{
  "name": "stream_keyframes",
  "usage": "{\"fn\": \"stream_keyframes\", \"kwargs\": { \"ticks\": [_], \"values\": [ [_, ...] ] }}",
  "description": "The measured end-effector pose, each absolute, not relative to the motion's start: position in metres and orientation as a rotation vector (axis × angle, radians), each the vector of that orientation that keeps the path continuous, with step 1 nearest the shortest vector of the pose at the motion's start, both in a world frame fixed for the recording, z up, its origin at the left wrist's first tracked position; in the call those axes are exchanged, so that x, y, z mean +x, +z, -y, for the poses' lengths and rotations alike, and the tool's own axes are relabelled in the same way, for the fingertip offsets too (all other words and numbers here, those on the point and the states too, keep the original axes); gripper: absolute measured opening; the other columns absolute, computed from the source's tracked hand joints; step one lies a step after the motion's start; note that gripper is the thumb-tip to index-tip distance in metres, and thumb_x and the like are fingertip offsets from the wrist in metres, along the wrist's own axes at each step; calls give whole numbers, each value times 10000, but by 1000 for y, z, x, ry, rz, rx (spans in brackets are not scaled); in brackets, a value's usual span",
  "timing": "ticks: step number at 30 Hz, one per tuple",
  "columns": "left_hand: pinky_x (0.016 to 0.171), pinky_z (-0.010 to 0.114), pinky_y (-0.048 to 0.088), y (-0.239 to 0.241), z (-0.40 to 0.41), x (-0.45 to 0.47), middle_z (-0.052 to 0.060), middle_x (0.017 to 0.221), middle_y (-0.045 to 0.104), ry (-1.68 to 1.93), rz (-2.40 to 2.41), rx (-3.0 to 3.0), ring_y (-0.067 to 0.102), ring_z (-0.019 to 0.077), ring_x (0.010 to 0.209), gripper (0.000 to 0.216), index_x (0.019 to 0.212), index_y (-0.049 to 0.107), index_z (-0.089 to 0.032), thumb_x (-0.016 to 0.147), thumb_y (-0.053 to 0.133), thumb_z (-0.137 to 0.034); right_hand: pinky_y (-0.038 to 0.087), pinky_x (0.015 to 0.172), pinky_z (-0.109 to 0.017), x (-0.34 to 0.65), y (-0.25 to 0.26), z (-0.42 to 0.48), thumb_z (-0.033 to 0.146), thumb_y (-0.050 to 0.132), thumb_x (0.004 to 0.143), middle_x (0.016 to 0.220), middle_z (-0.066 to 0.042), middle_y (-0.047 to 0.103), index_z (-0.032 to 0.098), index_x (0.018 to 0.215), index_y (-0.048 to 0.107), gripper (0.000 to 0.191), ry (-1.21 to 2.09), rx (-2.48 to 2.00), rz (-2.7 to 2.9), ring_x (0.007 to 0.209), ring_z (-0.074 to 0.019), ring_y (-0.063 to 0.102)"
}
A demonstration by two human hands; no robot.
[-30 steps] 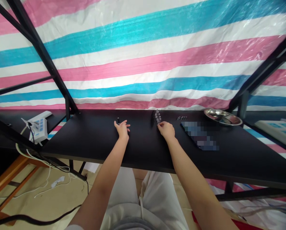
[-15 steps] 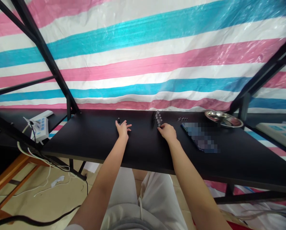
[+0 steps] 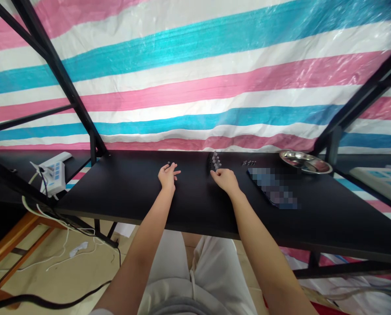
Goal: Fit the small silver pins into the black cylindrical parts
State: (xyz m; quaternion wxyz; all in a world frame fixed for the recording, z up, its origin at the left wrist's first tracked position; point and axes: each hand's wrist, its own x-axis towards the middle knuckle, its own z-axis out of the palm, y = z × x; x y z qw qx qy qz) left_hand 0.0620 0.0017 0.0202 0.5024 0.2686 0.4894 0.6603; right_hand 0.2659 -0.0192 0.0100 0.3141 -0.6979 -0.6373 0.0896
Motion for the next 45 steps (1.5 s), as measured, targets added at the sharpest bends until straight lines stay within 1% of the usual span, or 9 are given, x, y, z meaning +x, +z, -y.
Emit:
{"fn": "stream_keyframes", "kwargs": {
  "ticks": [4, 6, 9, 12, 18, 24, 30, 36, 45],
  "values": [
    [351, 154, 280, 20, -1, 63, 49, 695, 643, 1453, -1117, 725, 532, 56, 418, 250, 807, 553, -105, 737, 644, -327, 288, 494, -238, 254, 10, 23, 443, 441, 796, 419, 35, 343, 204, 431, 307, 456, 226, -1468, 1687, 445, -91, 341],
    [366, 156, 290, 20, 2, 65, 43, 704, 644, 1373, -1020, 806, 511, 42, 422, 256, 811, 589, -112, 708, 668, -332, 303, 496, -232, 247, 10, 26, 484, 432, 807, 443, 41, 360, 203, 474, 355, 443, 264, -1368, 1651, 451, -87, 345],
    [395, 163, 314, 22, 7, 69, 69, 793, 669, 1243, -886, 969, 528, 48, 465, 283, 896, 629, -127, 676, 692, -294, 348, 515, -221, 238, 12, 29, 527, 422, 818, 525, 35, 467, 199, 657, 480, 370, 393, -1272, 1610, 486, -95, 418],
    [415, 173, 323, 23, 13, 73, 102, 861, 686, 1121, -839, 1111, 544, 60, 484, 296, 927, 637, -126, 662, 695, -246, 375, 537, -223, 235, 14, 31, 543, 363, 847, 553, 26, 514, 199, 742, 494, 383, 493, -1226, 1631, 500, -104, 460],
    [425, 178, 315, 24, 18, 75, 141, 929, 687, 1027, -797, 1277, 576, 78, 492, 300, 951, 632, -121, 685, 676, -254, 367, 551, -223, 234, 18, 33, 556, 286, 872, 507, 23, 474, 207, 572, 404, 475, 479, -1222, 1688, 495, -99, 452],
    [394, 175, 287, 22, 18, 79, 119, 870, 698, 1087, -931, 1371, 556, 73, 427, 245, 923, 616, -124, 744, 614, -291, 345, 528, -225, 232, 15, 30, 573, 281, 863, 502, 22, 451, 209, 570, 400, 482, 429, -1263, 1682, 488, -100, 427],
    [399, 181, 329, 20, 18, 83, 63, 767, 683, 1146, -1010, 1478, 520, 62, 392, 214, 855, 597, -145, 790, 550, -343, 340, 522, -229, 230, 17, 31, 570, 265, 865, 500, 17, 440, 212, 567, 389, 482, 379, -1284, 1677, 485, -101, 418],
    [402, 178, 326, 19, 18, 84, -23, 595, 568, 1134, -1003, 1548, 486, 52, 364, 282, 746, 536, -162, 830, 462, -421, 335, 513, -226, 227, 21, 34, 565, 274, 865, 491, 17, 436, 209, 544, 384, 492, 350, -1292, 1668, 472, -97, 411],
    [403, 189, 308, 17, 19, 86, -35, 452, 431, 1106, -1056, 1503, 464, 68, 373, 501, 566, 422, -171, 837, 330, -583, 350, 529, -228, 225, 21, 35, 545, 274, 870, 494, 16, 445, 210, 544, 391, 482, 322, -1294, 1687, 474, -98, 421]
  ]
}}
